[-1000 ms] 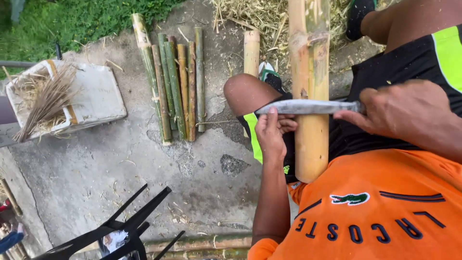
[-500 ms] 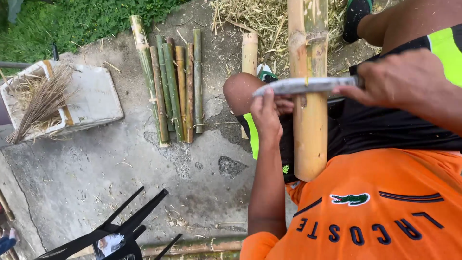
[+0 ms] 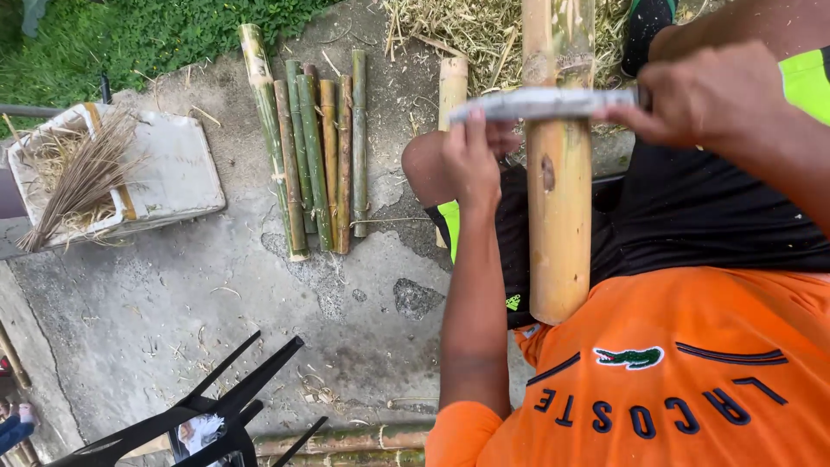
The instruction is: The recorder is using a large knife to scrape the outer surface of a bamboo pole while seated.
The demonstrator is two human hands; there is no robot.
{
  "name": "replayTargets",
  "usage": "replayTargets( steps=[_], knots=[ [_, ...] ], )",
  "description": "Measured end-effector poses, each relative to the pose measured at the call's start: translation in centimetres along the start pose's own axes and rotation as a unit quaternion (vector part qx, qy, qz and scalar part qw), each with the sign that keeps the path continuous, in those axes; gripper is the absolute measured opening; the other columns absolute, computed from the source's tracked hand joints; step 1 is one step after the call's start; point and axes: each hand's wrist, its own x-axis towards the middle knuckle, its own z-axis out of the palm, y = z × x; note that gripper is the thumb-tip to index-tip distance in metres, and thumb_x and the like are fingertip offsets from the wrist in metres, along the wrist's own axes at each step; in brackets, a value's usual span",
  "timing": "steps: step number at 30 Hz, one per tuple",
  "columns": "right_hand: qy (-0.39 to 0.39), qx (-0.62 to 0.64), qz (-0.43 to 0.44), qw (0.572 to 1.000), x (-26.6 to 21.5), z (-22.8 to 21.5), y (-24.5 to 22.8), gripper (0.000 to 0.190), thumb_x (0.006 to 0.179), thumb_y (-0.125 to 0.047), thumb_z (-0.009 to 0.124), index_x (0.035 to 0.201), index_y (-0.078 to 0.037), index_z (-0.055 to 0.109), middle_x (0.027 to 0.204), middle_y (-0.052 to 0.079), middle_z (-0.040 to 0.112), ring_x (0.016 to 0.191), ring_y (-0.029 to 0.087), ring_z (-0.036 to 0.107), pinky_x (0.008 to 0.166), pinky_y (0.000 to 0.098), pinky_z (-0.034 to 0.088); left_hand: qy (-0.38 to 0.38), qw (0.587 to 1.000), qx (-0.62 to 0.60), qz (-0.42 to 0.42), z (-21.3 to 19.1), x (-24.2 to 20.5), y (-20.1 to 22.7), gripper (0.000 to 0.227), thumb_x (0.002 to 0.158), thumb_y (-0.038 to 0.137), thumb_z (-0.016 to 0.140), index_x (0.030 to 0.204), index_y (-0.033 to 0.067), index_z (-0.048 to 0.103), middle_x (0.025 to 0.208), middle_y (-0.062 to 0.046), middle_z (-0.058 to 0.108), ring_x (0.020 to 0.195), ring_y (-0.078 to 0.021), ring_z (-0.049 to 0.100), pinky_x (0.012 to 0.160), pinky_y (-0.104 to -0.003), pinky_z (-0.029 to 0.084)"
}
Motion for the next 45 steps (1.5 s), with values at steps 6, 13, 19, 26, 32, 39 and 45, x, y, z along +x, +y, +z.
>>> replayTargets(
  steps=[6,13,19,26,32,39,45],
  knots=[
    [0.135,0.035,-0.010,0.990,-0.1,1.4,-0.1,0.071,0.102,-0.080,0.050,0.083,-0.016,0.072,0.049,0.009,0.059,0.043,0.025,0.061,0.047,0.0402,0.048,-0.016,0.999,0.048,-0.007,-0.2,2.0,0.9,0.038,0.110,0.027,0.047,0.102,-0.0065,0.063,0.083,-0.016,0.074,0.064,-0.0196,0.071,0.056,-0.032,0.059],
    [0.021,0.133,-0.017,0.991,-6.5,5.6,-2.5,0.068,0.083,-0.082,0.051,0.075,-0.017,0.072,0.056,0.008,0.064,0.050,0.029,0.066,0.048,0.0435,0.050,-0.027,0.993,0.112,0.019,-2.0,-8.1,0.7,0.040,0.113,0.027,0.047,0.106,-0.0083,0.065,0.086,-0.014,0.073,0.071,-0.0174,0.070,0.064,-0.029,0.058],
    [-0.011,0.130,-0.014,0.991,-1.4,4.5,-1.7,0.069,0.088,-0.082,0.047,0.083,-0.018,0.075,0.055,0.011,0.063,0.054,0.032,0.067,0.050,0.0444,0.053,-0.015,0.992,0.121,0.038,-0.5,-4.7,3.0,0.042,0.112,0.029,0.045,0.105,-0.0068,0.065,0.086,-0.012,0.074,0.074,-0.0171,0.073,0.068,-0.030,0.061],
    [-0.059,0.127,-0.026,0.990,-5.4,5.9,-2.1,0.074,0.081,-0.086,0.044,0.072,-0.019,0.072,0.053,0.010,0.064,0.051,0.030,0.067,0.051,0.0435,0.053,-0.005,0.984,0.174,0.024,-0.8,-8.2,2.4,0.041,0.113,0.025,0.043,0.107,-0.0086,0.065,0.086,-0.012,0.073,0.074,-0.0161,0.071,0.069,-0.029,0.060],
    [0.006,0.090,-0.036,0.995,2.2,5.5,0.1,0.075,0.089,-0.086,0.044,0.078,-0.018,0.072,0.053,0.008,0.062,0.047,0.026,0.064,0.045,0.0408,0.046,-0.003,0.981,0.160,0.110,1.3,-0.7,3.7,0.040,0.114,0.024,0.044,0.103,-0.0078,0.065,0.083,-0.013,0.073,0.072,-0.0184,0.073,0.067,-0.030,0.061],
    [0.049,0.087,-0.013,0.995,-2.2,2.2,-1.7,0.077,0.095,-0.086,0.044,0.080,-0.016,0.073,0.050,0.008,0.059,0.043,0.024,0.060,0.045,0.0389,0.044,-0.030,0.993,0.114,0.025,-1.2,-4.5,2.8,0.038,0.112,0.026,0.043,0.105,-0.0057,0.064,0.085,-0.012,0.073,0.072,-0.0181,0.072,0.065,-0.030,0.058],
    [-0.122,0.087,-0.027,0.988,-5.2,2.3,-2.0,0.077,0.080,-0.087,0.045,0.069,-0.016,0.074,0.050,0.008,0.063,0.044,0.026,0.064,0.046,0.0415,0.051,-0.012,0.996,0.064,-0.059,-2.1,-9.2,1.0,0.042,0.111,0.027,0.043,0.107,-0.0076,0.066,0.087,-0.015,0.074,0.073,-0.0196,0.074,0.069,-0.031,0.061]
  ],
)
